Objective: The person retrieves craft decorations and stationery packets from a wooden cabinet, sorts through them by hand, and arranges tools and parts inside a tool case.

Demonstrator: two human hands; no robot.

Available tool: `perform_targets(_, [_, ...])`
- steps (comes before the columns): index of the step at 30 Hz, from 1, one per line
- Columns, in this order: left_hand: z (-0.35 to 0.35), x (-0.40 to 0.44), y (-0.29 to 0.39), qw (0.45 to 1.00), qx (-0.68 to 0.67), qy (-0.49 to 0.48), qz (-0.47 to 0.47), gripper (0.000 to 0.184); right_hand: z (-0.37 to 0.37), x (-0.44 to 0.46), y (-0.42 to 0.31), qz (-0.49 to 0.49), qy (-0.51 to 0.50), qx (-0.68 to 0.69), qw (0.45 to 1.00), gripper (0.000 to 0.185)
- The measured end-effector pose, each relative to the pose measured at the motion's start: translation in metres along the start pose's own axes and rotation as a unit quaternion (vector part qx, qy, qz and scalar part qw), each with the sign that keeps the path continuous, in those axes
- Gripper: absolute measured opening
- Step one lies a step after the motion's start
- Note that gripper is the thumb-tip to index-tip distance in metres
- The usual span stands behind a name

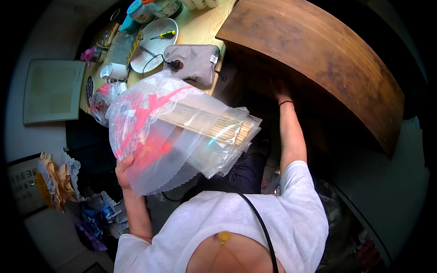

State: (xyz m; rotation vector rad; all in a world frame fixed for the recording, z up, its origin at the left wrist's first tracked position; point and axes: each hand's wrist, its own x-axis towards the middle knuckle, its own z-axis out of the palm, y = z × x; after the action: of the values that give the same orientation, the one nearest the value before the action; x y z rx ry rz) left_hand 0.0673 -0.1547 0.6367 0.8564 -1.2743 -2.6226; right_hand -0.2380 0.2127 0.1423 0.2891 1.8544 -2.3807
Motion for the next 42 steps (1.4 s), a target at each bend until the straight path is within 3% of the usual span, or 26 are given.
perform_targets(1, [0.002, -0.001, -0.001, 1.0, -0.001, 0.0, -0.003, 0.059, -0.003, -0.004, -0.002, -0.039, -0.016, -0.148, 0.988, 0.03])
perform_targets(2, [0.004, -0.002, -0.003, 1.0, 0.027, -0.012, 0.002, 0.059, 0.008, -0.022, -0.044, 0.149, -0.004, 0.119, 0.982, 0.03])
perform_targets(3, [0.008, -0.002, -0.004, 0.998, 0.054, -0.025, 0.007, 0.058, 0.024, -0.048, -0.1, 0.318, 0.01, 0.374, 0.871, 0.031])
perform_targets(4, [0.012, -0.001, -0.007, 0.998, 0.053, -0.03, 0.005, 0.058, 0.04, -0.086, -0.155, 0.317, -0.067, 0.266, 0.908, 0.046])
perform_targets(6, [0.024, 0.0, -0.016, 0.989, 0.121, -0.077, 0.033, 0.058, 0.049, -0.137, -0.194, 0.372, -0.217, 0.264, 0.863, 0.054])
perform_targets(8, [0.036, 0.001, -0.024, 0.987, 0.123, -0.104, 0.008, 0.058, 0.058, -0.201, -0.229, 0.378, -0.302, 0.307, 0.82, 0.061])
perform_targets(10, [0.05, 0.004, -0.035, 0.984, 0.112, -0.138, -0.034, 0.057, 0.056, -0.256, -0.244, 0.4, -0.265, 0.358, 0.801, 0.062])
perform_targets(11, [0.054, 0.007, -0.042, 0.983, 0.11, -0.144, -0.041, 0.057, 0.051, -0.279, -0.247, 0.426, -0.221, 0.383, 0.789, 0.06])
perform_targets(13, [0.056, 0.019, -0.061, 0.962, 0.127, -0.195, -0.143, 0.056, 0.063, -0.326, -0.294, 0.451, -0.096, 0.494, 0.737, 0.055])
perform_targets(15, [0.066, 0.031, -0.083, 0.941, 0.149, -0.243, -0.18, 0.056, 0.044, -0.348, -0.292, 0.421, -0.107, 0.517, 0.737, 0.049])
perform_targets(17, [0.072, 0.045, -0.111, 0.918, 0.173, -0.285, -0.213, 0.056, 0.024, -0.358, -0.271, 0.394, -0.138, 0.481, 0.771, 0.043])
perform_targets(18, [0.072, 0.053, -0.128, 0.904, 0.171, -0.295, -0.258, 0.055, 0.018, -0.366, -0.266, 0.405, -0.085, 0.483, 0.771, 0.039])
perform_targets(22, [0.065, 0.092, -0.182, 0.862, 0.182, -0.326, -0.342, 0.047, -0.019, -0.381, -0.2, 0.412, -0.095, 0.498, 0.757, 0.037])
perform_targets(24, [0.056, 0.112, -0.201, 0.845, 0.187, -0.319, -0.386, 0.046, -0.029, -0.387, -0.177, 0.347, -0.118, 0.429, 0.825, 0.034])
perform_targets(25, [0.052, 0.123, -0.211, 0.829, 0.189, -0.313, -0.422, 0.046, -0.032, -0.388, -0.161, 0.348, -0.116, 0.43, 0.825, 0.034])
perform_targets(27, [0.038, 0.141, -0.229, 0.832, 0.188, -0.286, -0.436, 0.036, -0.035, -0.39, -0.135, 0.293, -0.029, 0.305, 0.906, 0.033])
perform_targets(28, [0.036, 0.146, -0.231, 0.826, 0.171, -0.261, -0.47, 0.033, -0.033, -0.389, -0.135, 0.294, -0.03, 0.305, 0.905, 0.033])
perform_targets(30, [0.028, 0.156, -0.232, 0.819, 0.152, -0.231, -0.502, 0.031, -0.026, -0.384, -0.137, 0.369, 0.0, 0.465, 0.805, 0.034])
perform_targets(32, [0.031, 0.149, -0.22, 0.842, 0.226, -0.264, -0.414, 0.028, -0.021, -0.378, -0.133, 0.378, 0.021, 0.462, 0.802, 0.034])
perform_targets(37, [0.028, 0.149, -0.193, 0.839, 0.319, -0.22, -0.382, 0.033, -0.015, -0.355, -0.122, 0.38, 0.033, 0.456, 0.804, 0.034])
perform_targets(39, [0.021, 0.149, -0.183, 0.882, 0.41, -0.174, -0.154, 0.032, -0.022, -0.343, -0.099, 0.378, 0.053, 0.448, 0.809, 0.034])
perform_targets(40, [0.009, 0.156, -0.183, 0.878, 0.441, -0.175, -0.061, 0.033, -0.028, -0.334, -0.085, 0.379, 0.051, 0.444, 0.81, 0.034])
perform_targets(41, [0.004, 0.159, -0.177, 0.88, 0.438, -0.172, -0.06, 0.033, -0.034, -0.324, -0.066, 0.374, 0.053, 0.449, 0.81, 0.033])
perform_targets(42, [0.001, 0.161, -0.169, 0.777, 0.582, -0.181, 0.159, 0.037, -0.039, -0.315, -0.045, 0.37, 0.056, 0.454, 0.809, 0.033])
